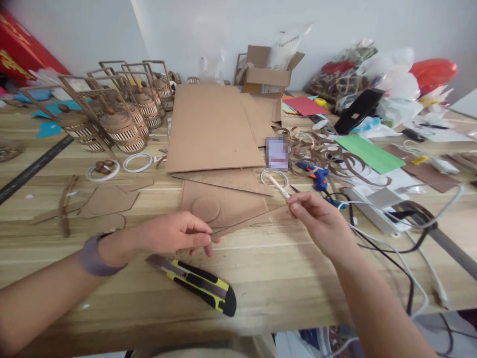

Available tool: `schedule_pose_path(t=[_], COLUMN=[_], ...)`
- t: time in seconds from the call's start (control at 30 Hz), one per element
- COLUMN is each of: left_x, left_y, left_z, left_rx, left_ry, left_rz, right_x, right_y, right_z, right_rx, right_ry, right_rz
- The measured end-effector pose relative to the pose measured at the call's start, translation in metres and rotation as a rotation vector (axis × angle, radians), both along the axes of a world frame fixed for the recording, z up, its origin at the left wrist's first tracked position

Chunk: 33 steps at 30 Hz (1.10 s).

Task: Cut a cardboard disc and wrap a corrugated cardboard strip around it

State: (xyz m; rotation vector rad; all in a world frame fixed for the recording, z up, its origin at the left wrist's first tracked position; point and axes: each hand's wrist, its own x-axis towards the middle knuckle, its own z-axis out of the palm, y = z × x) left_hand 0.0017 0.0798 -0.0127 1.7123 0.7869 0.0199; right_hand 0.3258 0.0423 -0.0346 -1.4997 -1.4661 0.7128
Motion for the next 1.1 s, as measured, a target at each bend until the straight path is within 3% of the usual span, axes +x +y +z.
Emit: schedule_pose_path(t=[0.13, 0.27, 0.33, 0.43, 0.5, 0.57, 0.63, 0.87, 1.1], left_x=[-0.012, -0.019, -0.016, -0.005, 0.003, 0.010, 0.013, 0.009, 0.008], left_y=[-0.016, -0.025, -0.030, -0.035, -0.036, -0.037, -0.037, -0.039, -0.040], left_z=[-0.012, -0.020, -0.022, -0.025, -0.027, -0.030, -0.033, -0.044, -0.041], left_rx=[-0.405, -0.637, -0.663, -0.575, -0.461, -0.353, -0.294, -0.479, -0.669], left_ry=[-0.199, -0.299, -0.372, -0.460, -0.456, -0.410, -0.367, -0.462, -0.470], left_rz=[0.203, 0.335, 0.429, 0.654, 0.741, 0.732, 0.688, 0.670, 0.633], right_x=[-0.029, -0.049, -0.061, -0.085, -0.101, -0.115, -0.124, -0.121, -0.122], right_y=[0.032, 0.049, 0.047, 0.034, 0.023, 0.014, 0.009, 0.008, 0.007], right_z=[0.006, 0.004, 0.003, 0.001, -0.001, -0.004, -0.006, -0.009, -0.017], right_rx=[0.058, 0.121, 0.128, 0.050, -0.070, -0.212, -0.300, -0.368, -0.411], right_ry=[0.031, 0.109, 0.190, 0.252, 0.237, 0.240, 0.257, 0.352, 0.364], right_rz=[0.056, 0.082, 0.048, 0.002, 0.124, 0.317, 0.414, 0.382, 0.391])
